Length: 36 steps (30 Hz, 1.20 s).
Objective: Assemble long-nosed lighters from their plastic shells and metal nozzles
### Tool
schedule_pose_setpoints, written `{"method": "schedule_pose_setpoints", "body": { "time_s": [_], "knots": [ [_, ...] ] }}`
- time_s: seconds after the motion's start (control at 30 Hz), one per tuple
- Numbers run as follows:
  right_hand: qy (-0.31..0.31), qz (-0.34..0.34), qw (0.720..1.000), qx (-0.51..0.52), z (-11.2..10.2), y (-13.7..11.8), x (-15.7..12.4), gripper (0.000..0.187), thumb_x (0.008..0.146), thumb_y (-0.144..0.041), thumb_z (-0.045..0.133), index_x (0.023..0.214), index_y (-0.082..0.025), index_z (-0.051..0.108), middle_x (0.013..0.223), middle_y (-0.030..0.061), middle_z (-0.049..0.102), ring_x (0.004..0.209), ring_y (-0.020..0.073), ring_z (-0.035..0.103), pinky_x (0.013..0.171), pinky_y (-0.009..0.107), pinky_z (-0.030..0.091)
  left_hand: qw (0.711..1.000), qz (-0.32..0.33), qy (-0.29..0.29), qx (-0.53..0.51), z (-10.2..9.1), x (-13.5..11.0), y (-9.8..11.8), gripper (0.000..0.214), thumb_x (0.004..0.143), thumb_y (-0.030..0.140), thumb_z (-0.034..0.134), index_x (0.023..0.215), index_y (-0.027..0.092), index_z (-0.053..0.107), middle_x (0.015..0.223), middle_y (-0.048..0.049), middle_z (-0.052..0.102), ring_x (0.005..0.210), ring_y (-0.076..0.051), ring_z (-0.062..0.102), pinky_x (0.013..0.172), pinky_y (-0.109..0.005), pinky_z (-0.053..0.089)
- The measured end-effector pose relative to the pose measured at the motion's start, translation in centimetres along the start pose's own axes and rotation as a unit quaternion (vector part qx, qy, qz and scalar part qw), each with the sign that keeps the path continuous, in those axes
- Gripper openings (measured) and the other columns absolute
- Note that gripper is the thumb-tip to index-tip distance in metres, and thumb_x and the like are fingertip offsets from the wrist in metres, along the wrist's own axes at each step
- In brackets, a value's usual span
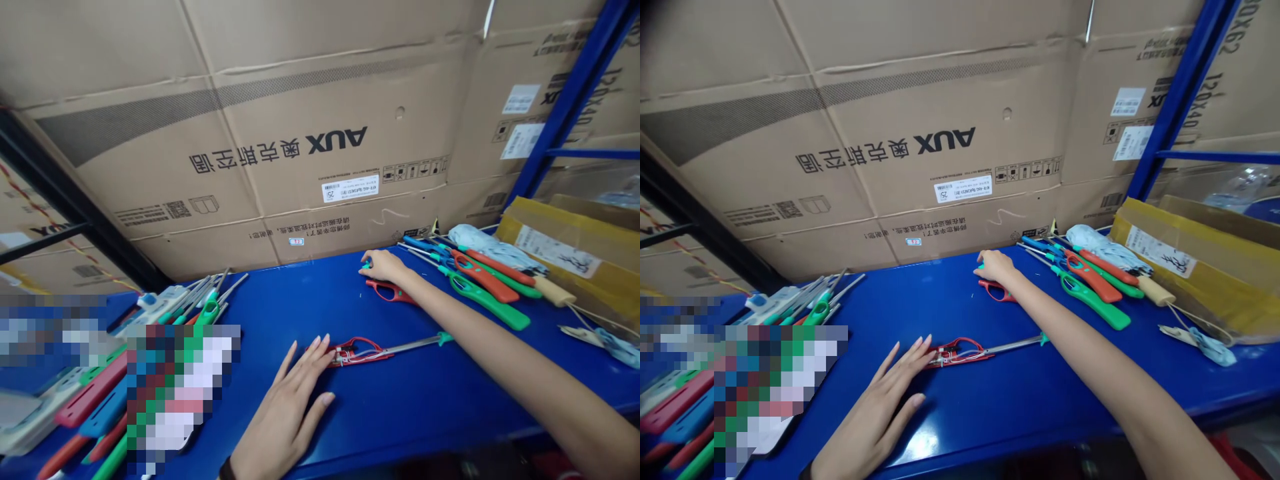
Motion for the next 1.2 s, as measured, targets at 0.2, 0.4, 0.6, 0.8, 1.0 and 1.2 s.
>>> {"method": "schedule_pose_setpoints", "body": {
  "time_s": [0.2, 0.4, 0.6, 0.8, 1.0, 1.2],
  "knots": [
    [-0.069, 0.006, 0.997, -0.026, 1.1, -2.2, 1.8, 0.030, 0.091, -0.031, 0.056, 0.117, -0.017, 0.055, 0.118, 0.0092, 0.057, 0.100, 0.0209, 0.059, 0.083, 0.039, 0.051, 1.000, -0.011, -0.003, -0.015, 0.2, 0.1, -0.1, 0.048, 0.097, 0.030, 0.041, 0.143, 0.025, 0.027, 0.149, -0.0039, 0.033, 0.137, -0.019, 0.029, 0.112, -0.049, 0.027],
    [-0.112, -0.045, 0.992, -0.032, 1.3, -4.0, 1.5, 0.029, 0.091, -0.031, 0.054, 0.117, -0.017, 0.055, 0.119, 0.0085, 0.057, 0.099, 0.0209, 0.059, 0.083, 0.040, 0.051, 0.999, -0.021, -0.014, -0.023, 0.3, 0.1, -0.3, 0.047, 0.098, 0.031, 0.040, 0.143, 0.026, 0.027, 0.149, -0.0029, 0.033, 0.138, -0.018, 0.027, 0.112, -0.049, 0.026],
    [-0.102, -0.136, 0.985, -0.003, 1.5, -5.9, -0.6, 0.024, 0.077, -0.031, 0.072, 0.096, -0.017, 0.067, 0.107, 0.0077, 0.064, 0.099, 0.0217, 0.060, 0.086, 0.031, 0.047, 0.999, -0.020, 0.002, -0.028, 0.1, 0.1, -0.2, 0.046, 0.096, 0.030, 0.043, 0.141, 0.026, 0.032, 0.147, -0.0045, 0.037, 0.136, -0.021, 0.032, 0.111, -0.048, 0.030],
    [-0.044, -0.181, 0.982, 0.040, 2.3, -6.8, -2.7, 0.028, 0.074, -0.045, 0.071, 0.080, -0.017, 0.070, 0.088, 0.0084, 0.071, 0.086, 0.0229, 0.065, 0.070, 0.027, 0.046, 0.999, -0.031, 0.006, -0.022, 0.1, -0.1, -0.3, 0.046, 0.096, 0.029, 0.043, 0.141, 0.028, 0.032, 0.147, -0.0028, 0.038, 0.136, -0.020, 0.031, 0.111, -0.047, 0.031],
    [-0.018, -0.199, 0.976, 0.091, 2.9, -6.1, -4.4, 0.027, 0.071, -0.040, 0.074, 0.086, -0.018, 0.070, 0.089, 0.0066, 0.071, 0.079, 0.0200, 0.066, 0.064, 0.025, 0.045, 0.999, -0.042, 0.030, -0.008, 0.0, -0.4, -0.8, 0.044, 0.096, 0.027, 0.043, 0.139, 0.030, 0.035, 0.143, -0.0019, 0.045, 0.134, -0.020, 0.036, 0.110, -0.049, 0.032],
    [-0.007, -0.219, 0.965, 0.141, 3.0, -6.0, -6.5, 0.007, 0.077, -0.022, 0.070, 0.079, -0.015, 0.071, 0.086, 0.0071, 0.071, 0.074, 0.0167, 0.066, 0.064, 0.023, 0.045, 0.997, -0.056, 0.053, 0.009, 0.2, -0.4, -1.4, 0.036, 0.095, 0.028, 0.046, 0.131, 0.029, 0.046, 0.134, -0.0029, 0.055, 0.128, -0.022, 0.046, 0.107, -0.051, 0.036]
  ]
}}
Point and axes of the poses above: each hand's wrist, its own x-axis towards the middle knuckle, its own z-axis out of the palm, y = z × x, the point moved 4 cm from there along x, towards the middle knuckle
